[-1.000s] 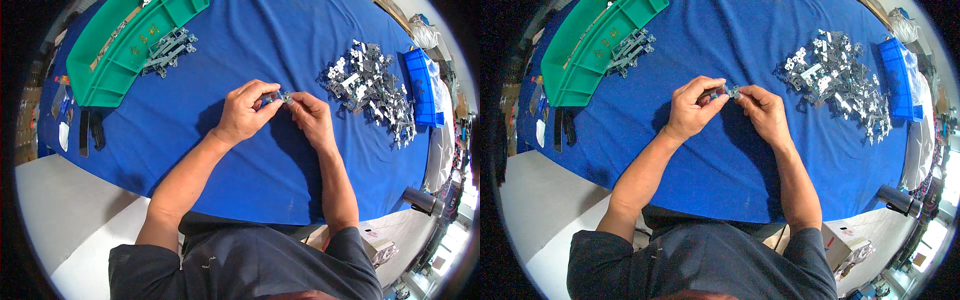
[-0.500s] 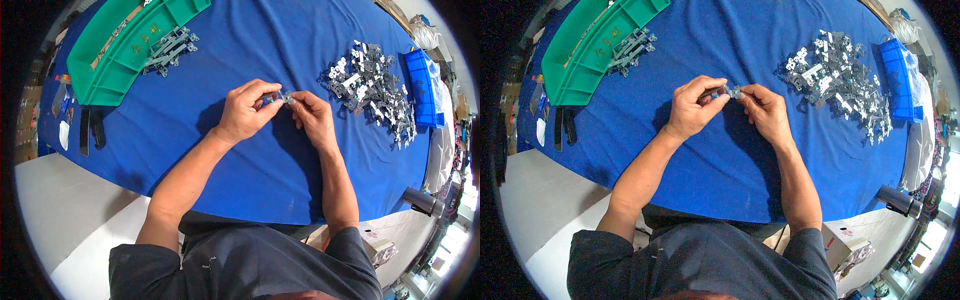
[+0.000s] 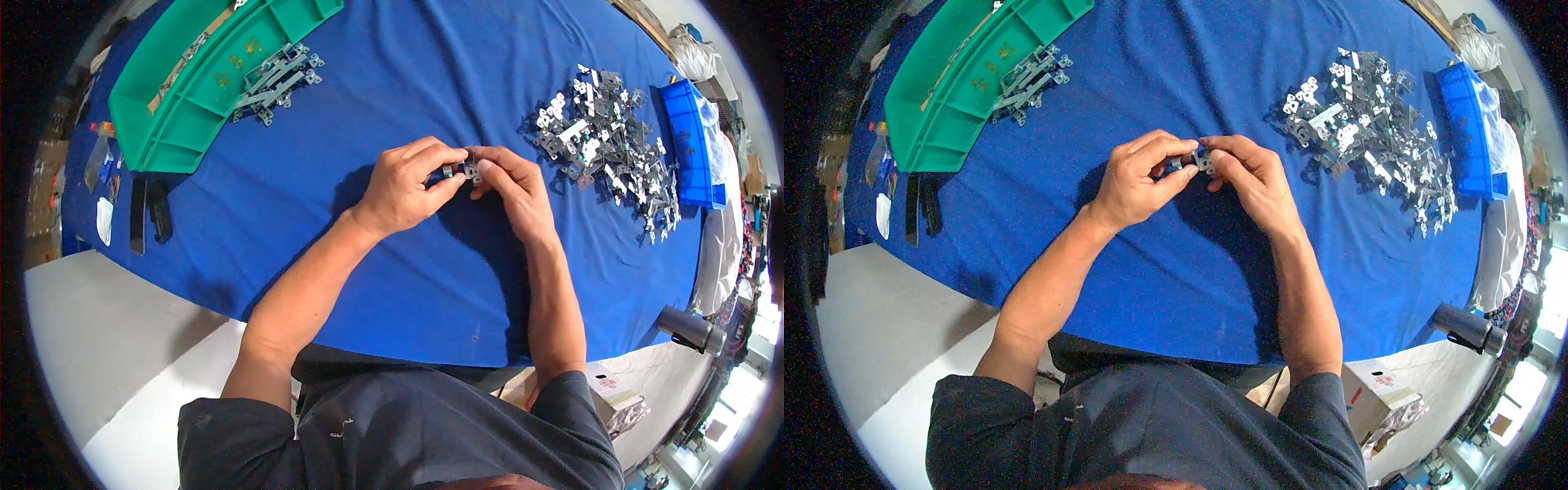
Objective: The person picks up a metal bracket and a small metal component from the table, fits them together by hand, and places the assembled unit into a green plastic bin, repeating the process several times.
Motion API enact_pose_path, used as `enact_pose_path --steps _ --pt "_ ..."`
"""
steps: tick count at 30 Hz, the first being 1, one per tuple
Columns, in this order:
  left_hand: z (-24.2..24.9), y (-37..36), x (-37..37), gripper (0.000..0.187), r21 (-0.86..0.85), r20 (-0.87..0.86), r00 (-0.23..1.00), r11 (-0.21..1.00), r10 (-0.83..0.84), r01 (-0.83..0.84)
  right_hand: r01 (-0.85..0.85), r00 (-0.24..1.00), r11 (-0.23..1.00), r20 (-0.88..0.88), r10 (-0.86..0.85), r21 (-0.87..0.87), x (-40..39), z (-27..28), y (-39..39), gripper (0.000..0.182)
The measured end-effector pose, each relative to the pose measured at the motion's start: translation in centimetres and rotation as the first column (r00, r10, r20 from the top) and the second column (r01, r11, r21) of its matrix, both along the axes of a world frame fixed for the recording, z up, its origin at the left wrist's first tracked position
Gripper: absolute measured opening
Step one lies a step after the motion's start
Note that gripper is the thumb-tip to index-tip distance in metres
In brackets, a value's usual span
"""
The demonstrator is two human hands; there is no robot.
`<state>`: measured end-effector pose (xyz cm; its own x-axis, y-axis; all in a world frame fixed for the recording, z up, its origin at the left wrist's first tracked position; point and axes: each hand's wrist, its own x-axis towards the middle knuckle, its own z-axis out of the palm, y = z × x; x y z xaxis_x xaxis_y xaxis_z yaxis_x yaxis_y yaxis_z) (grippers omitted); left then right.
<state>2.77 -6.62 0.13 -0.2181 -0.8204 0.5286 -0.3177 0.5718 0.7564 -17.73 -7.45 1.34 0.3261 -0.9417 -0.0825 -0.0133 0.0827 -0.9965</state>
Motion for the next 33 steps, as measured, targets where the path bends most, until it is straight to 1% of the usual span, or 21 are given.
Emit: enact_pose_path --steps 3,6,8,9,10,12,13,16,18,21,24,27,28,31,33 --pt "0.1 0.0 0.0 0.026 -0.021 0.012 0.999 0.999 -0.038 0.038 -0.038 0.999 0.999 -0.037 0.039 0.022 -0.4 -0.4 -0.2 0.022" --pt "-0.1 0.0 -0.2 0.026 -0.048 0.007 0.999 0.998 -0.051 0.051 0.062 0.998 0.998 0.011 -0.062 0.015 -0.4 -0.7 -0.1 0.021" --pt "-0.2 0.0 -0.1 0.027 -0.044 0.006 0.999 0.998 -0.034 0.034 0.17 0.981 0.983 0.079 -0.175 0.065 -0.1 -0.4 -0.1 0.02" --pt "0.0 0.0 0.0 0.027 -0.02 -0.012 1.0 1.0 0.002 -0.002 0.22 0.967 0.971 0.111 -0.23 0.091 0.1 -0.1 -0.1 0.02" --pt "0.3 0.1 0.1 0.027 0.004 -0.03 0.999 0.999 0.037 -0.037 0.178 0.984 0.981 0.012 -0.179 0.082 0.1 0.2 -0.1 0.02" --pt "0.6 0.2 0.1 0.028 0.043 -0.067 0.994 0.996 0.083 -0.08 0.094 0.979 0.992 -0.186 -0.078 0.078 0.1 0.6 0.2 0.019" --pt "0.7 0.3 0.1 0.028 0.058 -0.088 0.992 0.994 0.095 -0.09 0.059 0.97 0.998 -0.235 -0.063 -0.027 0.4 0.4 0.4 0.018" --pt "0.6 0.2 0.2 0.028 0.102 -0.106 0.991 0.992 0.085 -0.074 0.009 0.962 0.999 -0.272 -0.02 -0.042 0.3 0.3 0.4 0.017" --pt "0.7 0.2 0.2 0.028 0.137 -0.107 0.991 0.988 0.08 -0.065 0.014 0.961 0.999 -0.274 -0.025 -0.043 0.3 0.2 0.4 0.016" --pt "0.7 0.2 0.2 0.028 0.135 -0.119 0.989 0.988 0.092 -0.076 0.035 0.961 0.999 -0.274 -0.045 -0.039 0.5 0.4 0.4 0.016" --pt "0.7 0.2 0.4 0.026 0.126 -0.086 0.995 0.991 0.056 -0.045 0.032 0.962 0.999 -0.269 -0.038 -0.028 0.3 0.2 0.4 0.016" --pt "0.1 0.1 0.1 0.026 0.059 -0.074 0.997 0.998 0.023 -0.019 0.023 0.958 0.999 -0.287 -0.029 -0.024 0.1 -0.1 0.3 0.016" --pt "0.1 0.1 0.2 0.027 0.061 -0.066 0.998 0.998 0.022 -0.018 0.022 0.955 0.999 -0.297 -0.028 -0.024 0.1 -0.2 0.3 0.016" --pt "0.0 0.0 0.2 0.027 0.059 -0.041 0.999 0.998 0.016 -0.013 0.114 0.993 0.993 -0.033 -0.114 0.004 0.9 0.2 0.4 0.018" --pt "0.1 0.1 0.1 0.027 0.047 -0.025 1.0 0.999 0.009 -0.008 0.06 0.998 0.998 -0.03 -0.059 0.014 0.5 0.3 0.2 0.02"
